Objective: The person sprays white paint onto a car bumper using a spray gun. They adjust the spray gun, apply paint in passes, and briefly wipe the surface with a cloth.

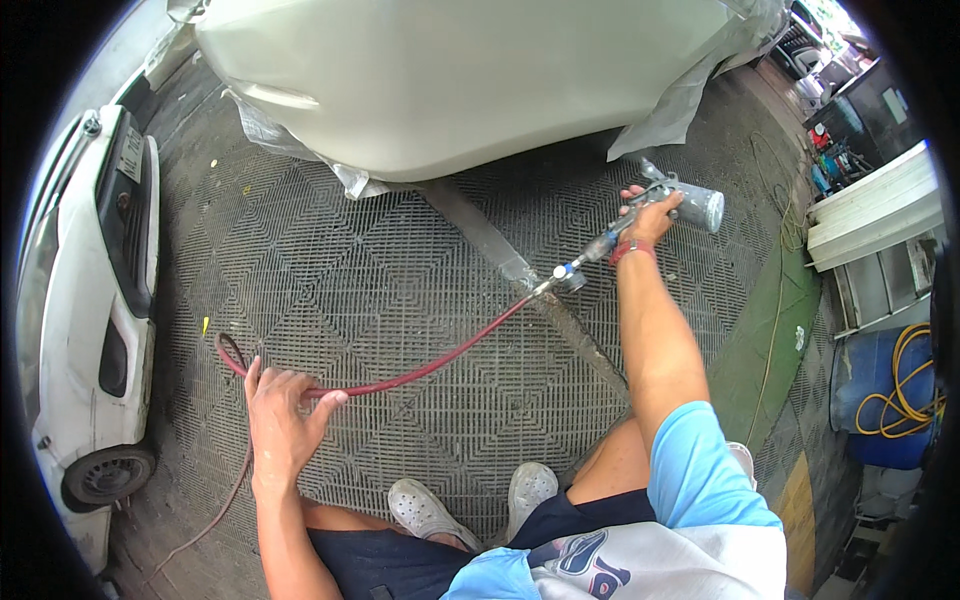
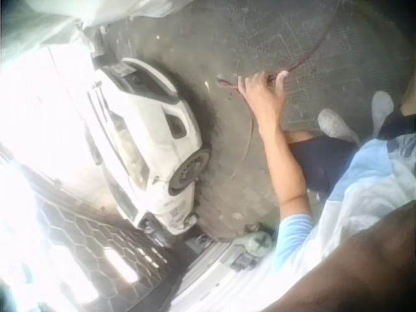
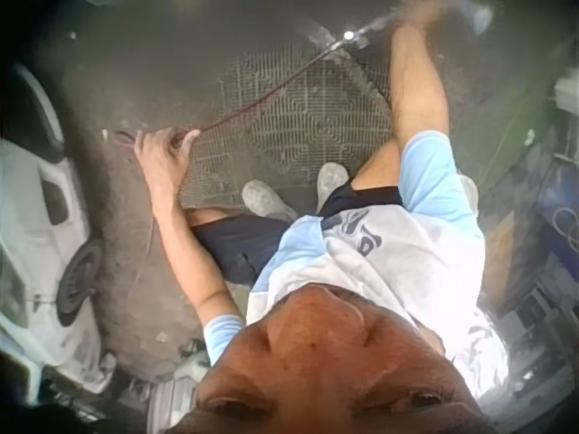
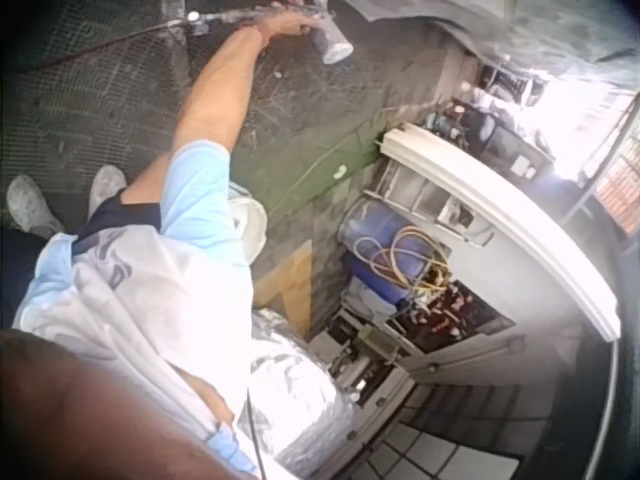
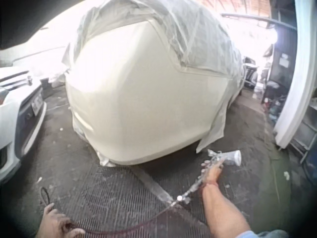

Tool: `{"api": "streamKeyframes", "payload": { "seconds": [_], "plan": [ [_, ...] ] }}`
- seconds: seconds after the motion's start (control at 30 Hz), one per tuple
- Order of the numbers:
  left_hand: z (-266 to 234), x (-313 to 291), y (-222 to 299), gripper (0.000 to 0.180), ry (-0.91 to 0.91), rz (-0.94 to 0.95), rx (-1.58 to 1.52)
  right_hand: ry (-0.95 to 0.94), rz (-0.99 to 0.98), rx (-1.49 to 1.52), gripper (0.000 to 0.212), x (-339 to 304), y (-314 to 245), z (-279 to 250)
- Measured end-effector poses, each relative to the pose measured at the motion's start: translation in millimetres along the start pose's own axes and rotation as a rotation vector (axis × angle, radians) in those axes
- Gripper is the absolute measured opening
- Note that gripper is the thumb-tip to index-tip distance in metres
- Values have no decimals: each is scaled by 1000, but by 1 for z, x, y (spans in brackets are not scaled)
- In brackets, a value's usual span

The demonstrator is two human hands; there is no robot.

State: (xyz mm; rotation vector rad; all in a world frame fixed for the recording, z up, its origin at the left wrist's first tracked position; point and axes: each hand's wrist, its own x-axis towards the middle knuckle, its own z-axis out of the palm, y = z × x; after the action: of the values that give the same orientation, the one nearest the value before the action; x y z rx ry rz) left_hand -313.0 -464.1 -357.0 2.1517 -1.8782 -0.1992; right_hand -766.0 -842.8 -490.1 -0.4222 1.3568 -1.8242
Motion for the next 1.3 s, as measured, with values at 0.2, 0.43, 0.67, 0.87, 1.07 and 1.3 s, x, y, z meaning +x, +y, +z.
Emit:
{"api": "streamKeyframes", "payload": {
  "seconds": [0.2, 0.43, 0.67, 0.87, 1.07, 1.3],
  "plan": [
    [14, 9, -26, 47, -25, -63, 55, -264, 73, -126, 76, -125, 29, -9],
    [39, 17, -47, 55, -319, 48, 156, -608, 88, -251, 73, -262, 36, -28],
    [66, 26, -29, 74, -908, 34, 188, -988, 175, -235, 68, -287, -7, -24],
    [67, 26, -17, 75, -995, 68, -15, -805, 60, -345, 67, -221, -41, -26],
    [58, 19, 3, 69, -930, 151, -189, -538, -80, -442, 68, -121, -66, -37],
    [53, 13, 18, 73, -893, 212, -265, -337, -148, -506, 70, -20, -103, -34]
  ]
}}
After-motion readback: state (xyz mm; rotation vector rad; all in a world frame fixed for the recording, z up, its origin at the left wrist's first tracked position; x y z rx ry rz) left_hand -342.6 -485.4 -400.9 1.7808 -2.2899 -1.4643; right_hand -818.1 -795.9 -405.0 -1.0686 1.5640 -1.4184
